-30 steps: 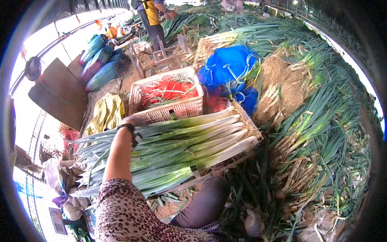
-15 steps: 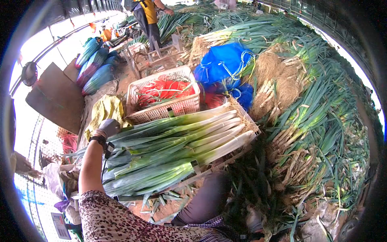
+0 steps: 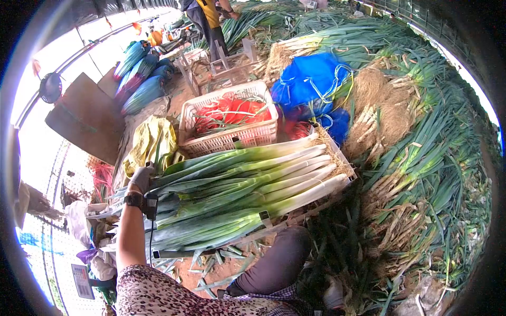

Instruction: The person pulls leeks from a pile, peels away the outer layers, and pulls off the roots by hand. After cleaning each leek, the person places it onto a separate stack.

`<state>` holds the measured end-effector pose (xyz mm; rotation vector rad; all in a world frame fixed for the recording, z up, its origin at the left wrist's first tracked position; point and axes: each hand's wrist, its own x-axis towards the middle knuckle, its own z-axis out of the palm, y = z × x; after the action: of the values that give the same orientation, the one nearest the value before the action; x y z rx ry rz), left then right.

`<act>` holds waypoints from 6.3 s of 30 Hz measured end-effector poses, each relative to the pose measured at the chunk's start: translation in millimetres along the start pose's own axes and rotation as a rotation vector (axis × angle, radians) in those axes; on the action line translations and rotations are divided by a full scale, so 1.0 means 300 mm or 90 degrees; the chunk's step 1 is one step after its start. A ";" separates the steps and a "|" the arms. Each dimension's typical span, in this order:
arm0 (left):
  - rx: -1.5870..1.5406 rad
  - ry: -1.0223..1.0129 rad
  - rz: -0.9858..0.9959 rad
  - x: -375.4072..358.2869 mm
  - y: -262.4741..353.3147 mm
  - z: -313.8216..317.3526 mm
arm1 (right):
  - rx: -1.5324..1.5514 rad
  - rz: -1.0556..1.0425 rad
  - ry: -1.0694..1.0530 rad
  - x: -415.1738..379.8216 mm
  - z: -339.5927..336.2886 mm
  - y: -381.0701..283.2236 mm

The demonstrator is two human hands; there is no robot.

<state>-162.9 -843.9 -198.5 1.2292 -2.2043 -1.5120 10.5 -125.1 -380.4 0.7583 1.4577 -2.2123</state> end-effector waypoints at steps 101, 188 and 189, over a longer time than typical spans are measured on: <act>0.360 -1.127 0.697 -1.844 0.177 1.741 | -0.524 -0.154 0.299 0.285 -1.148 -0.203; -0.429 -1.287 -0.231 -1.500 0.256 1.625 | -0.552 -0.417 0.591 -0.102 -0.360 -0.448; -0.436 -1.304 -0.277 -1.515 0.257 1.624 | -0.579 -0.476 0.579 -0.092 -0.220 -0.584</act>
<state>-193.9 -174.7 -230.1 -0.6803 -1.0540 -4.1141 -55.0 4.2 -258.6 0.9963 3.2593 -1.1782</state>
